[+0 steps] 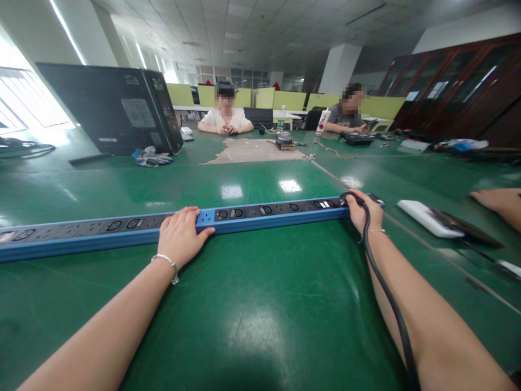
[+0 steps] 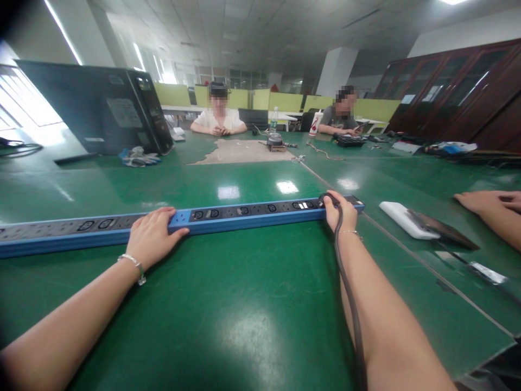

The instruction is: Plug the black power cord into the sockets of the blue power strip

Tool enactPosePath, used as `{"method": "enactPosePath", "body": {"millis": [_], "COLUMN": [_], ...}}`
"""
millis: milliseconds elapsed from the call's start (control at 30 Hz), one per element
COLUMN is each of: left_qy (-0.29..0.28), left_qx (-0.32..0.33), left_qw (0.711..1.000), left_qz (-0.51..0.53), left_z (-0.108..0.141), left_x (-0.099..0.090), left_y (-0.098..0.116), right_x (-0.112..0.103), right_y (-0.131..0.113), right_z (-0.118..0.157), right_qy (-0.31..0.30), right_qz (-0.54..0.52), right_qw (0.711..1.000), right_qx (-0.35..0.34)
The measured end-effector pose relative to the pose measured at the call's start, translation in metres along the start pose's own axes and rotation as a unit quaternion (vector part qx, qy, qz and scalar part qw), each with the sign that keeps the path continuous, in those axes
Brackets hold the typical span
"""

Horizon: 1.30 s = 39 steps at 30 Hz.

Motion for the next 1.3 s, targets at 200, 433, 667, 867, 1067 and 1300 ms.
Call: {"method": "enactPosePath", "body": {"millis": [200, 433, 667, 867, 1067, 1300], "left_qy": [0.004, 0.001, -0.003, -0.004, 0.000, -0.006], "left_qx": [0.000, 0.000, 0.002, -0.002, 0.000, -0.005], "left_qw": [1.000, 1.000, 1.000, 1.000, 1.000, 1.000], "left_qz": [0.000, 0.007, 0.008, 0.012, 0.009, 0.004], "left_z": [0.001, 0.000, 0.000, 0.000, 0.001, 0.000], "left_x": [0.000, 0.000, 0.001, 0.001, 0.001, 0.001], "left_y": [0.000, 0.000, 0.000, 0.000, 0.000, 0.000], "right_x": [0.003, 0.005, 0.010, 0.011, 0.012, 0.033], "right_y": [-0.002, -0.001, 0.007, 0.012, -0.032, -0.084], "right_z": [0.000, 0.006, 0.011, 0.006, 0.008, 0.031], "right_qy": [-0.041, -0.049, -0.024, 0.029, 0.060, -0.114], "right_qz": [0.031, 0.043, 0.003, -0.032, -0.137, -0.121], "right_qw": [0.998, 0.998, 1.000, 0.999, 0.989, 0.982], "right_qx": [-0.025, -0.022, 0.000, 0.026, 0.021, -0.087]}}
Point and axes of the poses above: each hand's wrist, its own z-axis away from the middle knuckle, its own x-axis out of the palm, y = z × x, the point moved 4 cm from there along -z, towards the middle knuckle, and after that the axes turned 6 degrees about -y, right-handed, at the moved point
